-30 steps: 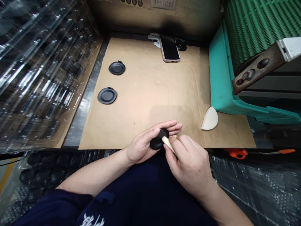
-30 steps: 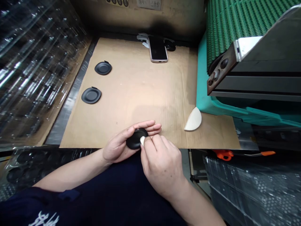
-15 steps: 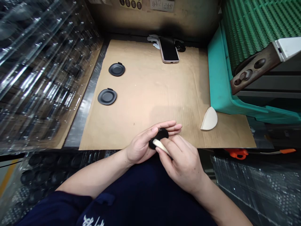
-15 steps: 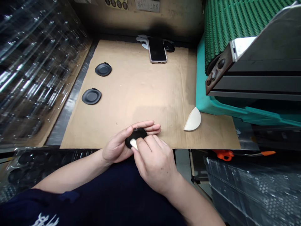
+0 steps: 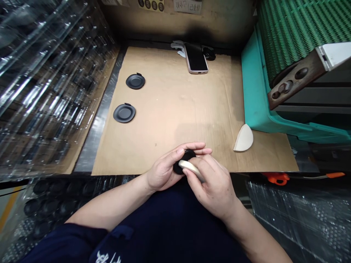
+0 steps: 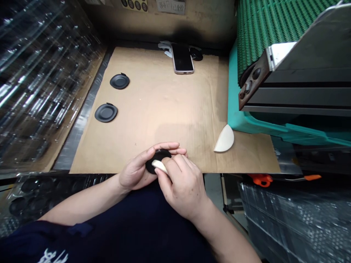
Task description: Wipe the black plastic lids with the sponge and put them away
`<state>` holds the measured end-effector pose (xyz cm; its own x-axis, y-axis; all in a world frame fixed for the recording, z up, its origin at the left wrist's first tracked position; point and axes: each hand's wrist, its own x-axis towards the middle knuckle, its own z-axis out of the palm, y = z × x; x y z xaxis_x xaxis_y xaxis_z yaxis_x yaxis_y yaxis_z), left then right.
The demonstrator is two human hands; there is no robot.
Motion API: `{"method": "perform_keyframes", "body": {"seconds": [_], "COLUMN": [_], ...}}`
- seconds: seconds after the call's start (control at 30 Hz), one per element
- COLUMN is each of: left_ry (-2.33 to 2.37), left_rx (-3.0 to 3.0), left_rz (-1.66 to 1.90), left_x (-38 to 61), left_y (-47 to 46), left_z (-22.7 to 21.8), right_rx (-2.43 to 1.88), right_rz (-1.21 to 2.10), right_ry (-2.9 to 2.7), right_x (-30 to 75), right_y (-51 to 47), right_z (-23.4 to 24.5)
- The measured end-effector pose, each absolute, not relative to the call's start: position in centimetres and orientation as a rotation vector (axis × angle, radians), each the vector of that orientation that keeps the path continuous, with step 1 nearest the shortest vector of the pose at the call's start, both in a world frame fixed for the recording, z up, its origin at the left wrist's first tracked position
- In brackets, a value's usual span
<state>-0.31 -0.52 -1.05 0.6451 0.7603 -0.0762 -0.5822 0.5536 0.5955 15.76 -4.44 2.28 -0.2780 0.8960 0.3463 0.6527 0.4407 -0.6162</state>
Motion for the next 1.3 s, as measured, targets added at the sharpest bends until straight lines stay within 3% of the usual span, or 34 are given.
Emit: {"method": "perform_keyframes", "body": {"seconds": [0.7, 0.93, 1.3], "left_ry": [0.34, 0.26, 0.251], "left_rx": [0.552, 0.497, 0.489], "left_rz": [0.818, 0.869, 0.87], "left_x": [-0.2, -0.3, -0.1], "left_y": [-0.4, -0.2, -0.3], "left_z": [-0.8, -0.3, -0.7], "right_rx": [-1.254, -1.314, -1.298], "right_rz": [0.521, 0.309, 0.094], "right_ry": [-1.932, -1.756, -2.224], "right_x": [16.5, 18.4, 17.1], "right_y": [-5.0, -5.8, -5.8], "right_z": [1.9, 2.9, 2.2]}}
